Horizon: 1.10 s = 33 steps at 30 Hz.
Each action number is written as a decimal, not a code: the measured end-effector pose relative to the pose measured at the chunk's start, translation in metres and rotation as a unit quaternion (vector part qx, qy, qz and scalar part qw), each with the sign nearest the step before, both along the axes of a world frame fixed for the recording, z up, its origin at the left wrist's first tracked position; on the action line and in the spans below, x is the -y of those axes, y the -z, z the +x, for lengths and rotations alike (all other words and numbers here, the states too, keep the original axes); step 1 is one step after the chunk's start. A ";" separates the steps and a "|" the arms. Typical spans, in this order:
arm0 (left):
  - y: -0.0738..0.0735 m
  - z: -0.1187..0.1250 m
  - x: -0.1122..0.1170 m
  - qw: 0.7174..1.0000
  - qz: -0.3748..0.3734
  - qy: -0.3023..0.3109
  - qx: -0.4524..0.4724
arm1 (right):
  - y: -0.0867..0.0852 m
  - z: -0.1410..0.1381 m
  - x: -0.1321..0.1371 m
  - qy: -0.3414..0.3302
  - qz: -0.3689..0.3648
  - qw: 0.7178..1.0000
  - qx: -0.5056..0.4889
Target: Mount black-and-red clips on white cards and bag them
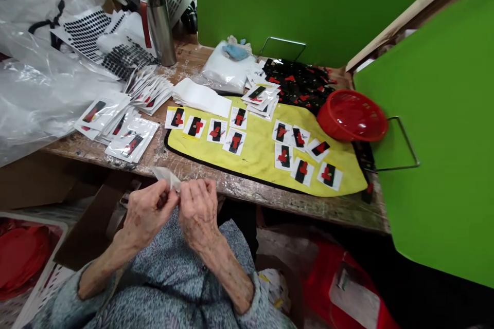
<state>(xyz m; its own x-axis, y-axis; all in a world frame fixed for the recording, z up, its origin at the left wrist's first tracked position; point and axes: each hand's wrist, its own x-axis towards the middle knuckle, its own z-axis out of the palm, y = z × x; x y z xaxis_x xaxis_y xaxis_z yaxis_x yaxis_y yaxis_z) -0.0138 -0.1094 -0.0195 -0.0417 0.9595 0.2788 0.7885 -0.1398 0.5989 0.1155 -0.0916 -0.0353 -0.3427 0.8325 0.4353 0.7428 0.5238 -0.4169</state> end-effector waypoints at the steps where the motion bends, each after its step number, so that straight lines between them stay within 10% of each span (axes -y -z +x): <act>1: 0.001 0.002 0.001 1.000 0.006 -0.006 -0.013 | 0.001 0.001 -0.002 0.019 -0.004 1.000 -0.010; 7: 0.008 0.014 0.008 0.999 0.014 -0.030 0.035 | -0.003 0.000 -0.007 0.017 -0.244 0.950 -0.192; 11: 0.005 0.013 0.011 0.966 -0.091 -0.005 0.242 | -0.008 0.012 -0.017 -0.028 -0.303 0.891 -0.335; 16: 0.004 -0.017 -0.005 0.686 -0.360 0.049 0.631 | -0.026 0.045 -0.031 -0.127 -0.254 0.910 -0.303; 19: 0.013 -0.032 -0.019 0.609 -0.420 0.004 0.672 | -0.036 0.058 -0.034 -0.186 -0.272 0.919 -0.215; 23: 0.022 -0.035 -0.028 0.620 -0.450 0.017 0.643 | -0.028 0.063 -0.029 -0.156 -0.326 0.899 -0.247; 28: 0.019 -0.030 -0.025 0.663 -0.405 0.012 0.630 | -0.003 0.056 -0.017 -0.042 -0.528 0.736 -0.421; 33: 0.020 -0.020 -0.021 0.706 -0.397 0.020 0.586 | -0.005 0.050 -0.013 -0.043 -0.590 0.654 -0.472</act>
